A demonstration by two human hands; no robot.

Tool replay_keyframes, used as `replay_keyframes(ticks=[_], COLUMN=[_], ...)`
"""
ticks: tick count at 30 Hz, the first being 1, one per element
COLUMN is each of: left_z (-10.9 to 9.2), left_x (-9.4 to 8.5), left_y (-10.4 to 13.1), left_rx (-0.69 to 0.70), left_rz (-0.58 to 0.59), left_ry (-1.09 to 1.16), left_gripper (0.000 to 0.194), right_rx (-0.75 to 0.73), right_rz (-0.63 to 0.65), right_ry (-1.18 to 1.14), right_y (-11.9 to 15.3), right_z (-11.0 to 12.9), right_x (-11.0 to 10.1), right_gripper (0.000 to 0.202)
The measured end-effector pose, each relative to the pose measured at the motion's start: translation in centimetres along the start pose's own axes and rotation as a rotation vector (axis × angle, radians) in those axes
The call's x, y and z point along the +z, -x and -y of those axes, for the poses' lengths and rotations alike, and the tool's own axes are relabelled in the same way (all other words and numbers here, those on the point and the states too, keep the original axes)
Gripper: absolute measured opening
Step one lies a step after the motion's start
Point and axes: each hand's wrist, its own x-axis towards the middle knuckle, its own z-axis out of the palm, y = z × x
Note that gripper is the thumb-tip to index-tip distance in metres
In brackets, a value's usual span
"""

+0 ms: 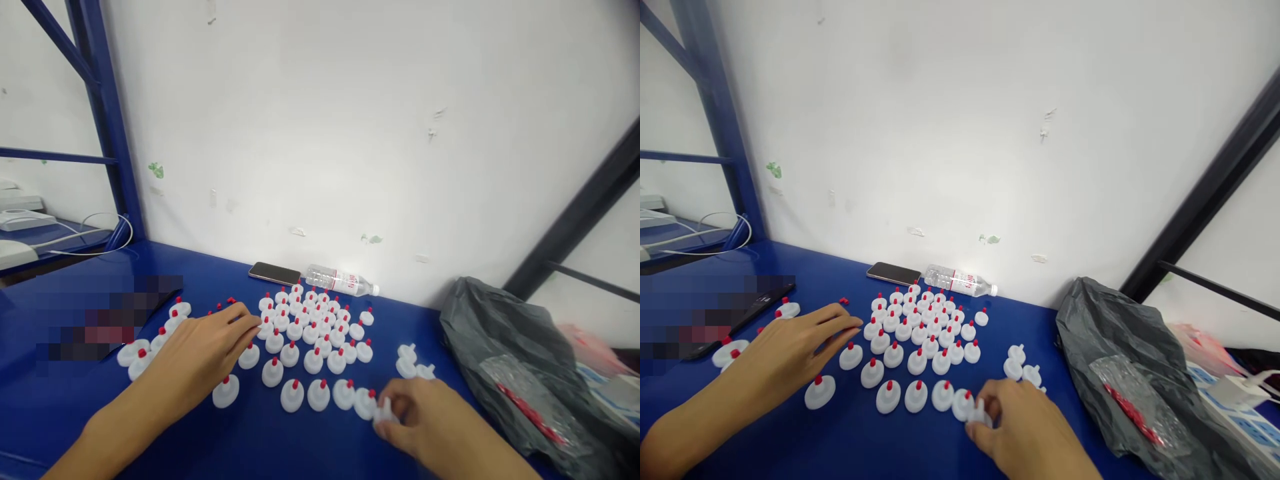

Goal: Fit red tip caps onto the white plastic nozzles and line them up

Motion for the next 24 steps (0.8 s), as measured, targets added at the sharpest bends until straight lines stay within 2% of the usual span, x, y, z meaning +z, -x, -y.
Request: replay_keyframes(ticks=[3,6,9,11,13,16,18,21,24], left_z=[0.2,0.1,-0.4,-1.1,-2.2,-4.1,-5.3,-6.4,-6.7], left_x=[0.2,0.1,-0.4,-1.0,-1.6,-2.2,-2.2,-1.9,-1.6], left_y=[0.1,0.1,-0.1,-0.3,-0.5,-0.4,-0.2,0.0,0.0], left_rx=[0.010,0.025,0.044,0.036,0.028,0.024,0.049,0.094,0.131], left_rz=[0.024,-0.005,-0.045,-0.074,-0.102,-0.138,-0.149,-0.108,-0.070], left_ry=[-0.102,-0.110,-0.007,0.105,0.241,0.485,0.619,0.707,0.709], left_gripper=[0.034,0.034,0.033,0.030,0.026,0.021,0.015,0.013,0.017], right_rx=[-0.046,-0.152,-0.281,-0.349,-0.404,-0.476,-0.512,-0.561,-0.613], right_rz=[-0.043,-0.180,-0.354,-0.425,-0.442,-0.397,-0.366,-0.345,-0.360], right_ry=[-0.016,-0.048,-0.093,-0.113,-0.131,-0.158,-0.176,-0.203,-0.206], right_y=[-0.5,-0.3,0.0,0.1,0.1,-0.1,-0.3,-0.5,-0.6], right_z=[1.9,1.9,1.6,2.1,3.0,4.6,5.4,6.2,6.6], right_x=[-0.2,-0.4,-0.6,-0.7,-0.8,-0.6,-0.2,0.6,1.1], right_gripper=[0.018,0.022,0.027,0.029,0.028,0.027,0.036,0.055,0.063])
